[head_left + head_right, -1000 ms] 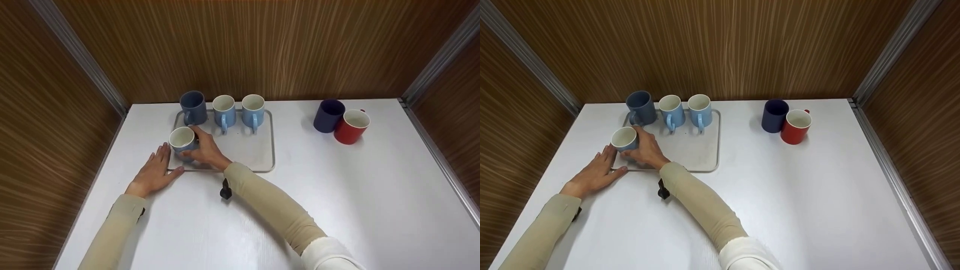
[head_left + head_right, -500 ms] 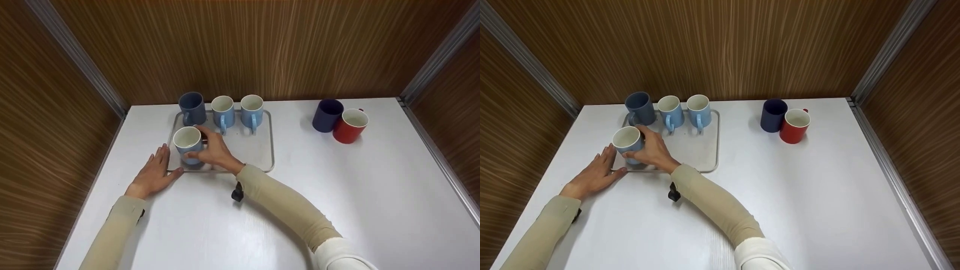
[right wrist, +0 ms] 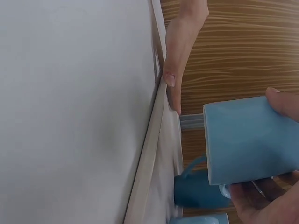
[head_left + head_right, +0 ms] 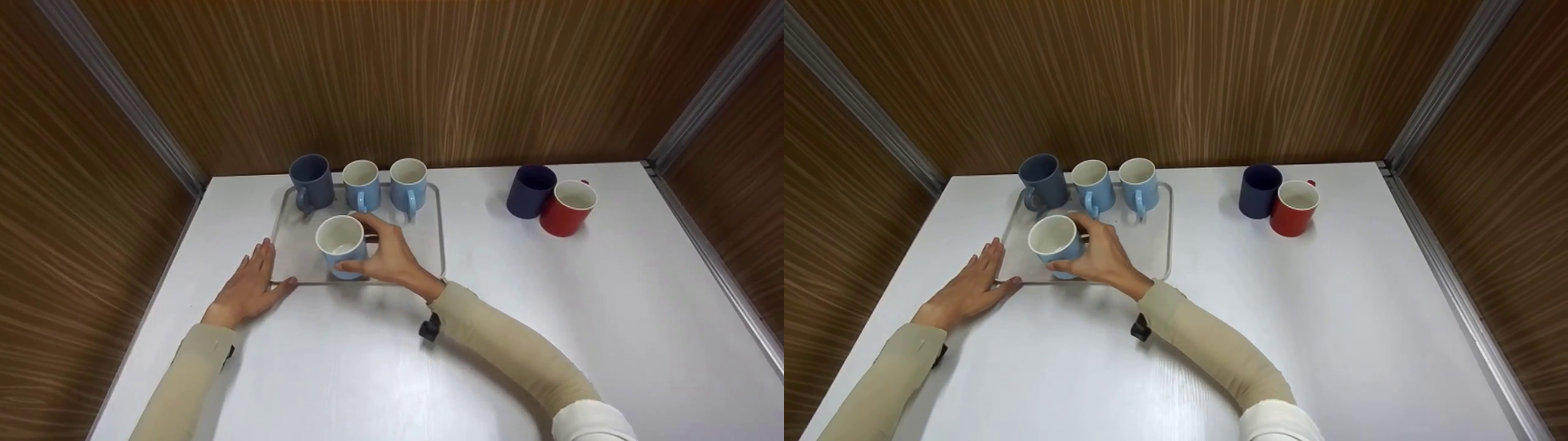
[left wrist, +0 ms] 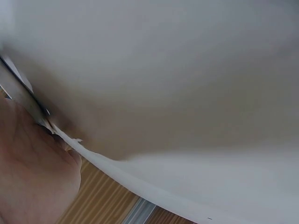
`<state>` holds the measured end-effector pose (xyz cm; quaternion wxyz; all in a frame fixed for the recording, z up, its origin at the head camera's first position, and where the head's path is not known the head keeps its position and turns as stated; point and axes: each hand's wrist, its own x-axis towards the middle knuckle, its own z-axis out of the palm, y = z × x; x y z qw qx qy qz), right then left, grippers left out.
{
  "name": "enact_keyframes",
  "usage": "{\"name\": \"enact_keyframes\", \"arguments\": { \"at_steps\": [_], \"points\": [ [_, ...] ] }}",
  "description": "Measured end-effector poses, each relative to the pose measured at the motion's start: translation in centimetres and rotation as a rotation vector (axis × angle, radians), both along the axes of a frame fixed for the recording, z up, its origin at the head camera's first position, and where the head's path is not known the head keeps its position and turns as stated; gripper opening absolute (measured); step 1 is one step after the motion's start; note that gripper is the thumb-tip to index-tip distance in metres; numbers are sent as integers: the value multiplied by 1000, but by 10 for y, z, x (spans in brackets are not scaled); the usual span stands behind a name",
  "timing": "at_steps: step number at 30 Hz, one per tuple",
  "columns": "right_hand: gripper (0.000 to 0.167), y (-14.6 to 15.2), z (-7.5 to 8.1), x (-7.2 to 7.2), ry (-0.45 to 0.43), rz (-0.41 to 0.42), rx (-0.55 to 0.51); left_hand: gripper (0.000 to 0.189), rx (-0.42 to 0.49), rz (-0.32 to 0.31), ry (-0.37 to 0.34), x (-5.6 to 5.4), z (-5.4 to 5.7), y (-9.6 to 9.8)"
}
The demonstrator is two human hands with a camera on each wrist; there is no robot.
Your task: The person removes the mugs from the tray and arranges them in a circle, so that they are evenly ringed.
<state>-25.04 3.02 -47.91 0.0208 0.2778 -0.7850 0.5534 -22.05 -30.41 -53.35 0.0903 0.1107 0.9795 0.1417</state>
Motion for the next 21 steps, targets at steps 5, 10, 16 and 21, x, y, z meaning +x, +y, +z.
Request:
{"name": "enact_keyframes", "arguments": {
  "at_steps": [5, 10, 16, 21],
  "points": [
    [81, 32, 4, 8, 34, -39, -16, 108, -9, -11, -17, 0, 3, 1],
    [83, 65, 10, 14, 60, -84, -38, 108, -14, -13, -11, -2, 4, 0],
    [83, 105, 20, 21, 75, -147, -52, 107, -3, -19, -13, -1, 4, 1],
    [82, 138, 27, 28, 80, -219, -69, 107, -6, -17, -27, 0, 5, 1]
  ]
}}
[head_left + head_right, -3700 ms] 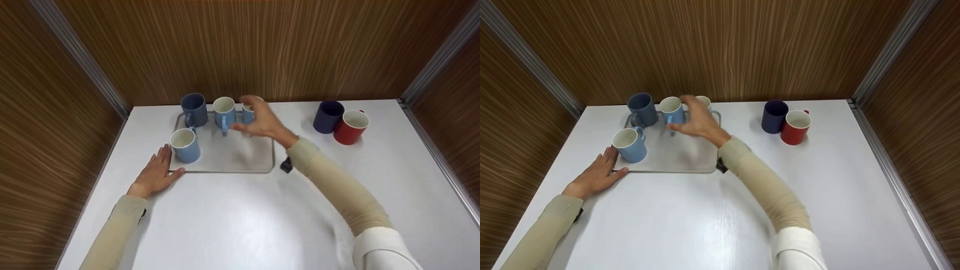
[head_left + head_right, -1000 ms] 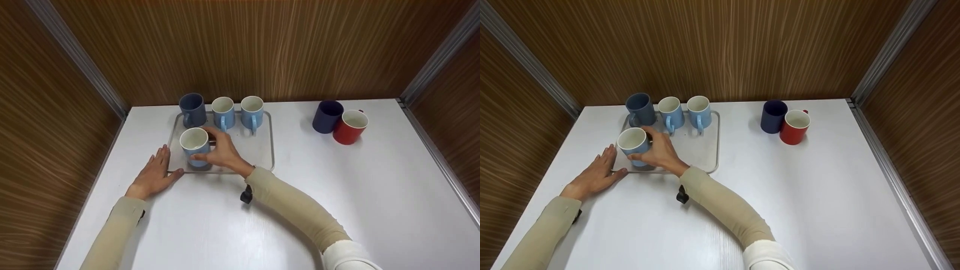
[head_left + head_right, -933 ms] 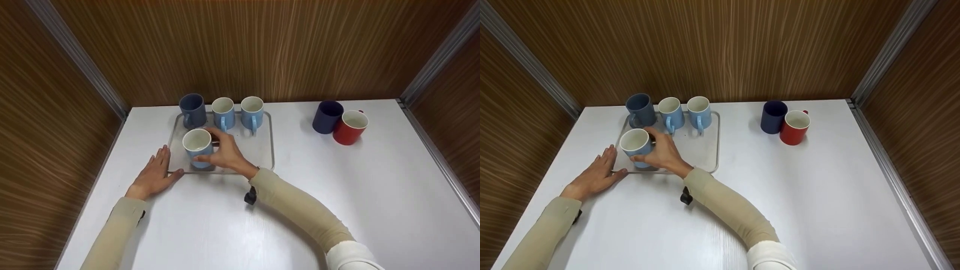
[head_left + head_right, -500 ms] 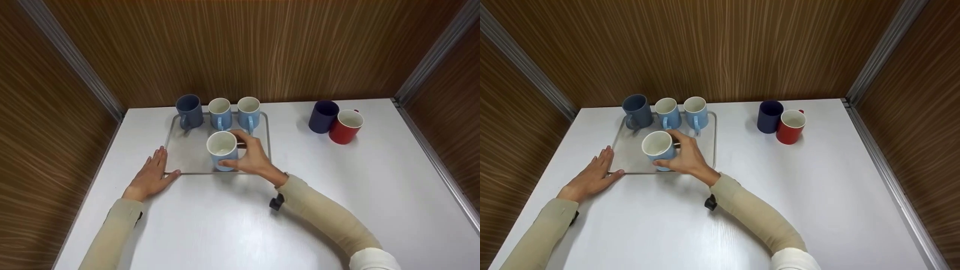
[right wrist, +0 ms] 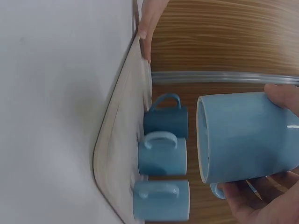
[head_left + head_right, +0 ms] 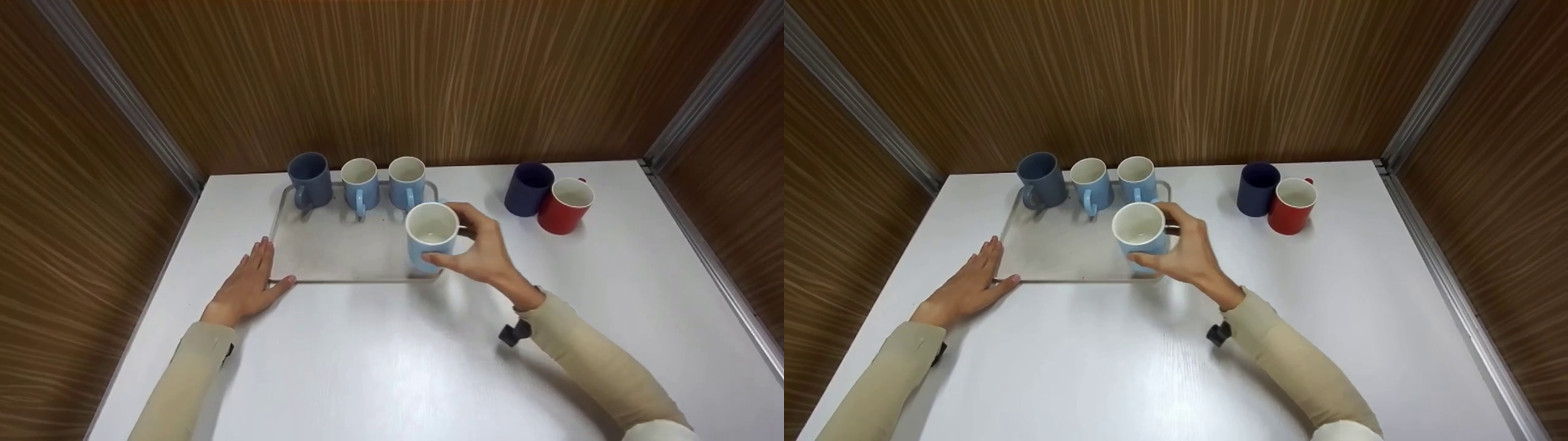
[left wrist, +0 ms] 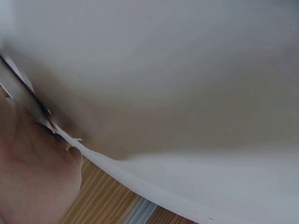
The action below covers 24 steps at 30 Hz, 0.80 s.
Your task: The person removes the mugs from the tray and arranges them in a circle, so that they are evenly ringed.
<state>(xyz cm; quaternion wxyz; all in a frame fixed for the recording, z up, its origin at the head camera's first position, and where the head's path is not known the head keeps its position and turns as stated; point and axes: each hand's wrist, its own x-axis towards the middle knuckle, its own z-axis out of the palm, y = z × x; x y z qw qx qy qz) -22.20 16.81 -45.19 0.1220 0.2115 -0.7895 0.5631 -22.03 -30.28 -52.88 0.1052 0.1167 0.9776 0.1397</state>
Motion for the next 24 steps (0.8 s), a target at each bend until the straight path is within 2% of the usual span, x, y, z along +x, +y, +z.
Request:
{"name": "enact_keyframes", "arguments": {
  "at_steps": [6, 12, 15, 19, 24],
  "points": [
    [80, 42, 9, 5, 16, -93, 27, 107, -5, -1, 11, -2, -1, 0],
    [77, 82, 18, 2, 32, -165, -62, 107, -5, -3, 19, -2, -2, 0],
    [79, 102, 22, 5, 25, -199, -39, 107, -9, -12, 24, -3, -2, 0],
    [80, 126, 21, 9, 37, -248, 18, 108, -22, -18, 25, -5, -1, -1],
    [77, 146, 14, 12, 24, -317, 21, 111, -29, -8, 25, -6, -2, -2]
  ]
}}
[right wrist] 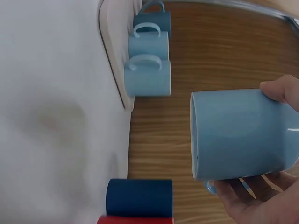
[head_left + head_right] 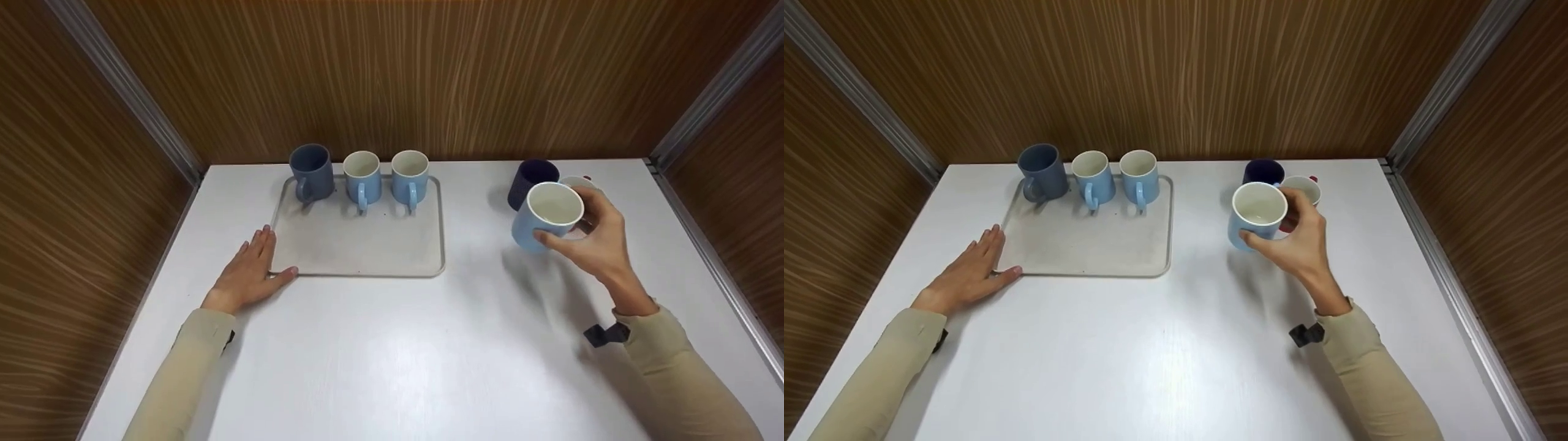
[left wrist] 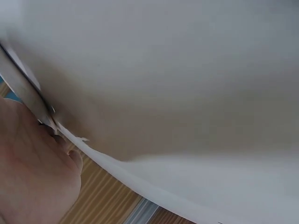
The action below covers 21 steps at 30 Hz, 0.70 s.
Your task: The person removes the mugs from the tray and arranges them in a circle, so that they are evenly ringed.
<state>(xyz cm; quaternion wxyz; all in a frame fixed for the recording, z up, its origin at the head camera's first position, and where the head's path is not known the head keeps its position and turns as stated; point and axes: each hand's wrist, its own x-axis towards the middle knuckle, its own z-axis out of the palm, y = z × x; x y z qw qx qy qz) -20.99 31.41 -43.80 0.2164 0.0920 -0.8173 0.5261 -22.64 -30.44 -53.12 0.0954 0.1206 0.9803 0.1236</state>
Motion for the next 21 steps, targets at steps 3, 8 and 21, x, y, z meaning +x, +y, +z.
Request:
{"name": "enact_keyframes", "arguments": {
  "at_steps": [3, 8, 21],
  "points": [
    [77, 10, -4, 3, -30, -43, 1, 112, -2, 3, -5, -1, 0, -1],
    [78, 27, -13, 7, -76, -111, 5, 112, -6, 5, -8, -1, 0, -1],
    [79, 62, -32, 14, -238, -297, 41, 112, 8, 7, 8, 0, 0, 2]
  ]
}}
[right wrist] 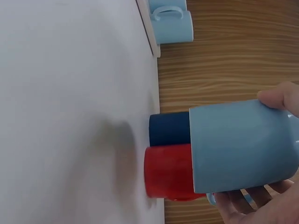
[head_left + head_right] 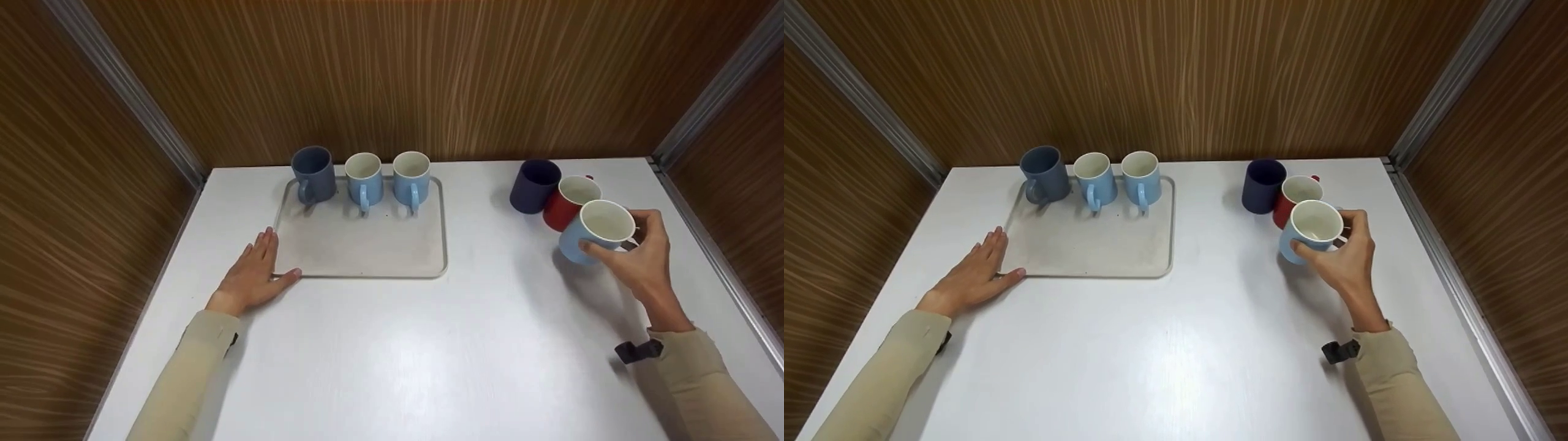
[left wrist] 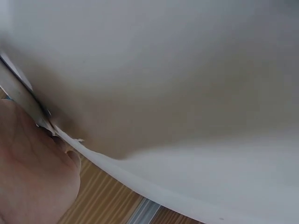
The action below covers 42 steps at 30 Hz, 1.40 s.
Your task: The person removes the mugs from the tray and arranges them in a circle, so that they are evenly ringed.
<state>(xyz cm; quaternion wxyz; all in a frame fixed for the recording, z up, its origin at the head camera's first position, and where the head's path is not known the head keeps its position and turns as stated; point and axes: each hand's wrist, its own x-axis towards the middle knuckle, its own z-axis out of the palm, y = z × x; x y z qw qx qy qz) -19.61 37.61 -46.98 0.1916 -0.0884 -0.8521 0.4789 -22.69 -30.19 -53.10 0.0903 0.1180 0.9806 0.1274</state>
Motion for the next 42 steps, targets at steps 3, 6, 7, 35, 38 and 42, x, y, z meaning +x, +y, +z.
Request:
{"name": "enact_keyframes", "arguments": {
  "at_steps": [3, 6, 7, 35, 38, 42],
  "points": [
    [80, 6, -6, 0, -59, -33, 10, 112, -9, -3, -10, -1, 0, 1],
    [80, 9, -12, -1, -115, -48, 14, 112, -9, -4, -14, -1, -1, 0],
    [81, 10, -14, -1, -132, -51, 18, 112, -11, -2, -15, -1, -1, 0],
    [91, -4, -32, -18, -221, -26, 60, 114, -19, 2, -1, 0, 0, 0],
    [92, -4, -33, -19, -227, -27, 64, 114, -23, 2, -3, -1, -1, -1],
    [94, -3, -33, -21, -249, -26, 64, 114, -19, 6, -4, -1, -2, -1]
  ]
}}
